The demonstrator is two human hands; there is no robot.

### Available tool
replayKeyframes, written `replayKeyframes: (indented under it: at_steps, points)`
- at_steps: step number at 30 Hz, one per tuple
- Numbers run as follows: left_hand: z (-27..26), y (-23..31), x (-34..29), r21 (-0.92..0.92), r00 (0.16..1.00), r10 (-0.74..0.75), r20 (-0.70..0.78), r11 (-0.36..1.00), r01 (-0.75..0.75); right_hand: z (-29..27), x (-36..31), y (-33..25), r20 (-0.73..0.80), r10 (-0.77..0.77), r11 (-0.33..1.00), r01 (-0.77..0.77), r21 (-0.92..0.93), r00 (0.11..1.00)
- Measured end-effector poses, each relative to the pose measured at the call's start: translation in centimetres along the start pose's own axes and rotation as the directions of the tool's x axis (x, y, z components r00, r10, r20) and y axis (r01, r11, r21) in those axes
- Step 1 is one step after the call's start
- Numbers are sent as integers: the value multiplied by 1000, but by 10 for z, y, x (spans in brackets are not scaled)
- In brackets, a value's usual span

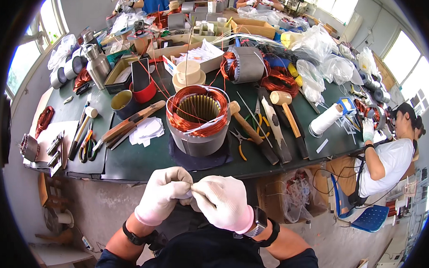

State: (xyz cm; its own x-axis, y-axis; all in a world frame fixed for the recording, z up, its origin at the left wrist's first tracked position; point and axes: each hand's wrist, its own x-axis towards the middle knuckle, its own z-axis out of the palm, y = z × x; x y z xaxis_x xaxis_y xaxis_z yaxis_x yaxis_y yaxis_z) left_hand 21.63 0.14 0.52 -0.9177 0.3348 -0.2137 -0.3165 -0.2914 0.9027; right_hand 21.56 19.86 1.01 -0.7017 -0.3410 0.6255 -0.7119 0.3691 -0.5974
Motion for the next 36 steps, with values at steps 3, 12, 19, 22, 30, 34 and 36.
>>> replayKeyframes:
  at_steps: [3, 12, 19, 22, 30, 34, 36]
  points:
    - [-1, -1, 1, -199, 996, -32, 87, 979, 48, 3, -1, 2, -48, -87, 996, 86, -28, 995]
    - [-3, 1, 2, -182, 993, -46, 111, 981, 65, 4, -2, 1, -82, -100, 993, 94, -75, 992]
    - [-6, -4, 4, -263, 990, -52, 131, 961, 85, 11, -7, 6, -96, -119, 992, 114, -61, 988]
    - [-5, -3, 3, -213, 998, 57, 15, 976, -52, 17, -10, 6, -132, 295, 925, -248, 289, 946]
    - [-6, -10, 6, 42, 968, 233, -88, 972, -230, 21, -7, 6, -26, 618, 669, -508, 542, 786]
    - [-9, -16, 10, 68, 936, 315, -159, 949, -308, 15, -5, 13, 241, 670, 434, -634, 640, 702]
    - [-14, -17, 12, 27, 926, 301, -228, 952, -303, 9, 1, 19, 257, 681, 476, -681, 557, 686]
